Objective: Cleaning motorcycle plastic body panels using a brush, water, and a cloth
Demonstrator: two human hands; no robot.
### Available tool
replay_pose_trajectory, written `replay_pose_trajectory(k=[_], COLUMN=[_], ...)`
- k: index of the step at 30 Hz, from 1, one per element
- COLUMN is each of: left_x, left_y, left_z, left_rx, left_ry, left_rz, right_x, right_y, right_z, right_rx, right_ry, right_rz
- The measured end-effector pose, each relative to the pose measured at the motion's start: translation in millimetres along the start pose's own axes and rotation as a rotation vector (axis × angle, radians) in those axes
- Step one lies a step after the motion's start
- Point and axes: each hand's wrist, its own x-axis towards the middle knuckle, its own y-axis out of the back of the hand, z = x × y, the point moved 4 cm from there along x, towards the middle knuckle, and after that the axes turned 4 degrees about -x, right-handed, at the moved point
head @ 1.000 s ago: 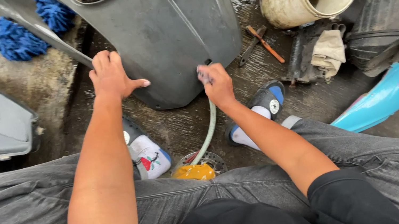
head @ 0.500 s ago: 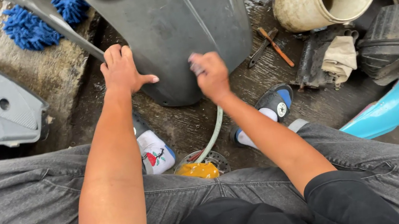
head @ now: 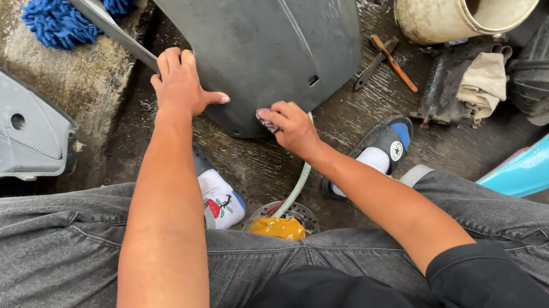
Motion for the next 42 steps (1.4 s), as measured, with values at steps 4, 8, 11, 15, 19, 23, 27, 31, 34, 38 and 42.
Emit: replay_pose_trajectory(k=[4,8,11,15,19,23,27,31,34,38,42], left_x=[3.2,5.0,18.9,23.0,21.9,18.9,18.8,18.2,20.1,22.7,20.9], left_y=[-4.2,-3.9,-20.6,-24.8,-24.7,-20.3,-20.0,-21.1,-26.0,-25.2,-25.0], left_z=[-1.6,-2.9,-14.2,-17.0,-18.2,-15.4,-14.8,-13.9,-15.0,-17.0,-16.8], left_rx=[-0.01,-0.011,-0.025,-0.021,-0.027,-0.033,-0.034,-0.019,0.017,0.074,0.038], left_ry=[0.001,0.003,-0.071,-0.143,-0.137,-0.132,-0.106,-0.077,-0.068,-0.074,-0.071], left_rz=[-0.005,0.002,0.146,0.278,0.28,0.271,0.254,0.246,0.285,0.309,0.279], right_x=[-30.8,-38.4,-32.5,-25.9,-36.0,-27.3,-24.0,-18.7,-7.7,19.5,20.9], right_y=[12.1,34.8,54.0,56.4,39.8,50.6,47.6,24.8,11.9,-16.8,-48.1], right_z=[30.7,73.6,84.5,63.9,36.6,42.8,29.3,-3.6,-29.5,-69.0,-80.4], right_rx=[-0.084,-0.11,-0.071,-0.012,-0.034,-0.004,0.024,0.019,0.044,-0.036,-0.167], right_ry=[-0.003,-0.162,-0.344,-0.252,-0.173,-0.097,-0.076,0.092,0.161,0.177,0.132], right_rz=[-0.032,0.011,0.086,0.042,-0.162,-0.169,-0.112,-0.269,-0.287,-0.227,-0.221])
